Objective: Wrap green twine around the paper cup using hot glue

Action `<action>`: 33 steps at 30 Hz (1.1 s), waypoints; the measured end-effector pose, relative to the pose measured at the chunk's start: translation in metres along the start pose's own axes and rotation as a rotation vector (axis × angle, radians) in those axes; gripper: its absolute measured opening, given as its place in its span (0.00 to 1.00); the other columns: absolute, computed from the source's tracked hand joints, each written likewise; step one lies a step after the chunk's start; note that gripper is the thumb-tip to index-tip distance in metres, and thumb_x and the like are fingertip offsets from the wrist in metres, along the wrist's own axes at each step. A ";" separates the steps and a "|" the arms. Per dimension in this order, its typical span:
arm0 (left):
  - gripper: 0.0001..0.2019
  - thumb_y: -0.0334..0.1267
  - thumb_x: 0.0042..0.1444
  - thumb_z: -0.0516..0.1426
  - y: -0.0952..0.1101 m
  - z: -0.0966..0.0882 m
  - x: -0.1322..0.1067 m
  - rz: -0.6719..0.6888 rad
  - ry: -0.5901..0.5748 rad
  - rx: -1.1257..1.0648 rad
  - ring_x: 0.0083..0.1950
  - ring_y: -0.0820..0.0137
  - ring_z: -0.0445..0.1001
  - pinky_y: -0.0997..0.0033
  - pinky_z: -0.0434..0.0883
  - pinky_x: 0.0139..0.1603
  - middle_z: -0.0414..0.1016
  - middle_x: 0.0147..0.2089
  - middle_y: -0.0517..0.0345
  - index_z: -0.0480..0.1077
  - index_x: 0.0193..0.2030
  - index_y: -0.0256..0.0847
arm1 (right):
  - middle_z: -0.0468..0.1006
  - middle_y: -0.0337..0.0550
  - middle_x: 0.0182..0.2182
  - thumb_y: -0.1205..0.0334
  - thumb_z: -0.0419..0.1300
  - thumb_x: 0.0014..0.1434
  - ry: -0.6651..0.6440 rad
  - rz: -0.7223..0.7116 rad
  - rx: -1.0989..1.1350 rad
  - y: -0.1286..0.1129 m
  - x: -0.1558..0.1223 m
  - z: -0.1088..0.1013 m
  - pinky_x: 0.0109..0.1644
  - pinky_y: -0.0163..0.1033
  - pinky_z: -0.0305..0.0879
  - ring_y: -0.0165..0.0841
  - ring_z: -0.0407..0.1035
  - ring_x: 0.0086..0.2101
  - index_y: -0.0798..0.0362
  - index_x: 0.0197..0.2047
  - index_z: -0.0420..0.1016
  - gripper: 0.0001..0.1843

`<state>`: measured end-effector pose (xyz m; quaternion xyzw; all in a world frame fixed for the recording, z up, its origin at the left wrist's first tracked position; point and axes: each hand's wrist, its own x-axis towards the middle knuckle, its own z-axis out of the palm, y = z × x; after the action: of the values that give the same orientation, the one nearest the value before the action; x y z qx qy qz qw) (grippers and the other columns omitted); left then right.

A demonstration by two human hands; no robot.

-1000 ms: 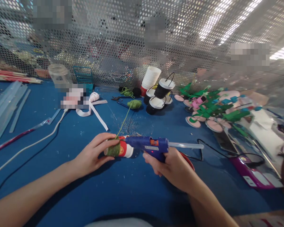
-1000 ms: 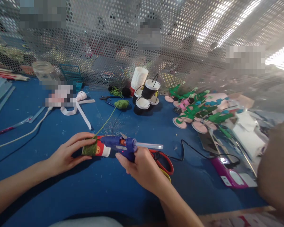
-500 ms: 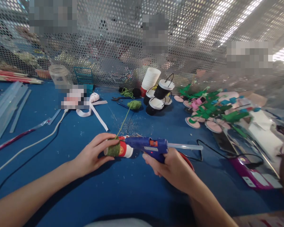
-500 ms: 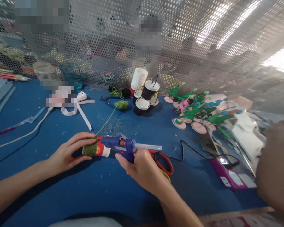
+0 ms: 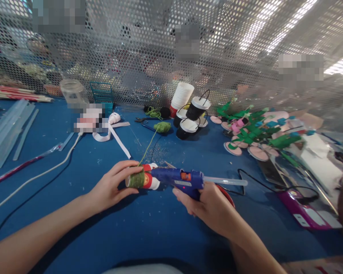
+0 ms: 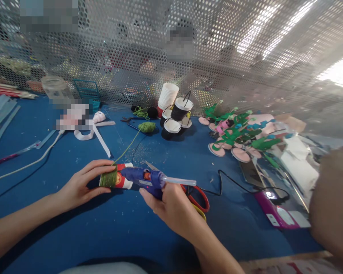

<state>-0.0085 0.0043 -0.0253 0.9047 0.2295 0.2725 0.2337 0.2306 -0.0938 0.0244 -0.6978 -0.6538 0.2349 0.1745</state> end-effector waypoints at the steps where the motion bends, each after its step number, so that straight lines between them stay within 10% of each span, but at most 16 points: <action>1: 0.21 0.37 0.56 0.55 0.000 0.000 0.000 -0.004 0.003 -0.003 0.57 0.61 0.63 0.56 0.66 0.55 0.61 0.55 0.47 0.57 0.56 0.43 | 0.70 0.39 0.13 0.44 0.51 0.53 0.007 0.001 -0.005 0.000 0.000 0.000 0.16 0.32 0.60 0.32 0.67 0.15 0.52 0.24 0.65 0.20; 33: 0.20 0.40 0.53 0.58 0.007 0.002 0.004 -0.119 0.098 -0.187 0.49 0.63 0.68 0.61 0.72 0.47 0.64 0.49 0.47 0.62 0.52 0.40 | 0.67 0.36 0.11 0.54 0.50 0.56 0.018 -0.158 -0.020 -0.006 -0.005 -0.003 0.17 0.32 0.60 0.29 0.64 0.13 0.52 0.24 0.66 0.14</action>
<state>-0.0020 0.0003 -0.0216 0.8493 0.2678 0.3222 0.3213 0.2269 -0.0981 0.0311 -0.6478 -0.7075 0.2076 0.1917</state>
